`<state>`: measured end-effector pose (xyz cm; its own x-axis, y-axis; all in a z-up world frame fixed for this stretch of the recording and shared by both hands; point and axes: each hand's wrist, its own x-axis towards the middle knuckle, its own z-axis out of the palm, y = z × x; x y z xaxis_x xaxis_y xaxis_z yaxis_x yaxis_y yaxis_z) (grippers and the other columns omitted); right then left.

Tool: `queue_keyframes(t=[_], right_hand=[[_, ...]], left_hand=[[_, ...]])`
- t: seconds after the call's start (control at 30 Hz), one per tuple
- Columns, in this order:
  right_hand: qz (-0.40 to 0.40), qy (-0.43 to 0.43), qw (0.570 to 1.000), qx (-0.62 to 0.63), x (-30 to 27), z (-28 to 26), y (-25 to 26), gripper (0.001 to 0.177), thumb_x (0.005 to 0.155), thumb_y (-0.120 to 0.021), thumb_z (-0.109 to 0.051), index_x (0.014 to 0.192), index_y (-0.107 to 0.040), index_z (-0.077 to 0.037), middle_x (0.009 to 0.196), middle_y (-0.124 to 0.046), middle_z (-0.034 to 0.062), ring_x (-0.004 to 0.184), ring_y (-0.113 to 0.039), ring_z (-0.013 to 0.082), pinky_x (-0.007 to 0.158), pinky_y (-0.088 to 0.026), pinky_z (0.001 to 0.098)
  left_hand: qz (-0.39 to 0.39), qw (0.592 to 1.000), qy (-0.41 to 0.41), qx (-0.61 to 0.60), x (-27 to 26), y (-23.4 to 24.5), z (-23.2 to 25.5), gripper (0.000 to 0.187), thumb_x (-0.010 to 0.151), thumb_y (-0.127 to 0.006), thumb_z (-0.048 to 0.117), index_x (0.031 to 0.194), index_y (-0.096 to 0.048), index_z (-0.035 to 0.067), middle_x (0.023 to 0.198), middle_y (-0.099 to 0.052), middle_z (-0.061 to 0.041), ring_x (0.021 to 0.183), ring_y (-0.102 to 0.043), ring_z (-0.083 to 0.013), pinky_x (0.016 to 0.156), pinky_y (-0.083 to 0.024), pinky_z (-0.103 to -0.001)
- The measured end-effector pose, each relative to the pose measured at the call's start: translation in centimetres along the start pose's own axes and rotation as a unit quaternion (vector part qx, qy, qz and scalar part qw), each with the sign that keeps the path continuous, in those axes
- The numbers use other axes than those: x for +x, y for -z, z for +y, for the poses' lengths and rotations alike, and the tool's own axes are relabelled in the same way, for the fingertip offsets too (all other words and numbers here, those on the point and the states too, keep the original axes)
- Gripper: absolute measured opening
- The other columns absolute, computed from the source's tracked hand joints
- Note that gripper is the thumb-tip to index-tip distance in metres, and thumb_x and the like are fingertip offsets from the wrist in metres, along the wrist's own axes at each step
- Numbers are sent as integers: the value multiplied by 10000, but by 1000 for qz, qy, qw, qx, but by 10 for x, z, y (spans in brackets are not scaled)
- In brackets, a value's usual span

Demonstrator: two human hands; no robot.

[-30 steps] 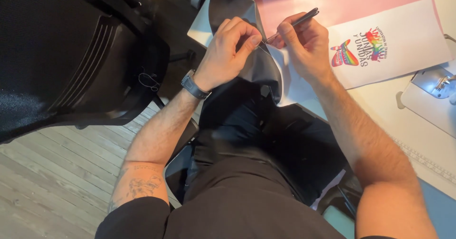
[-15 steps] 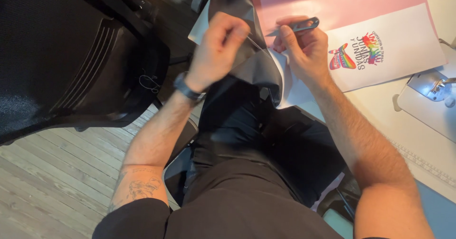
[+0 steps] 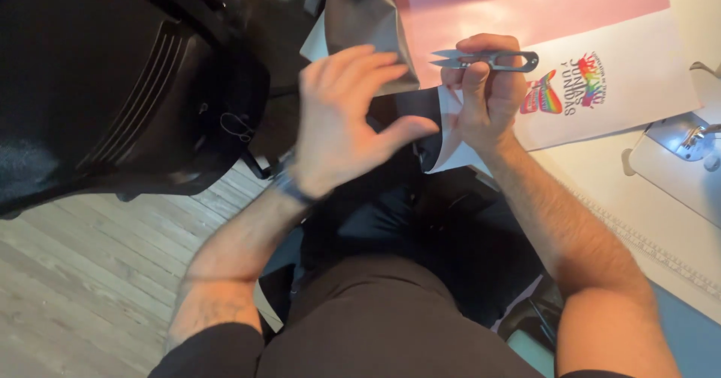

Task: Sewing synthetic leather components together to assemble a bag using an industrial sewing machine.

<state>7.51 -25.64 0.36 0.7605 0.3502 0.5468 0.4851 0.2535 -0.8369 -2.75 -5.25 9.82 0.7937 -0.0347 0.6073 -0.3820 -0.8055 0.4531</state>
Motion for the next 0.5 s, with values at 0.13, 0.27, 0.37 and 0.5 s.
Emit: queue_keyframes(t=[0.13,0.27,0.37,0.5], right_hand=[[8,58,996,-72,13,-15,4,240,1172,-527,-215,1292,-511,-8,926,-560,103,795,-571,123,692,-501,248],[114,103,982,-109,30,4,55,142,1202,-555,-24,1343,-568,-4,948,-643,96,850,-655,132,772,-561,264],[189,120,972,-68,55,30,115,129,1201,-570,-23,1328,-587,-10,991,-646,89,830,-643,124,730,-584,286],[271,79,957,64,49,67,156,136,1167,-571,-70,1267,-607,14,1024,-698,120,831,-673,171,704,-602,330]], left_hand=[[-72,994,43,-68,3,-44,-2,404,838,-825,437,1058,-752,106,989,-731,-19,1000,-639,-218,961,-386,-417],[-141,988,55,-43,18,-45,-5,405,902,-808,410,1168,-750,110,959,-692,-9,974,-614,-190,952,-386,-404],[-76,994,-81,-3,59,-41,4,412,920,-799,321,1227,-713,60,1038,-659,-56,1039,-575,-237,949,-397,-413],[-31,969,-240,60,120,-120,-22,235,923,-678,49,1152,-707,91,1078,-670,-59,1072,-614,-238,979,-476,-375]])
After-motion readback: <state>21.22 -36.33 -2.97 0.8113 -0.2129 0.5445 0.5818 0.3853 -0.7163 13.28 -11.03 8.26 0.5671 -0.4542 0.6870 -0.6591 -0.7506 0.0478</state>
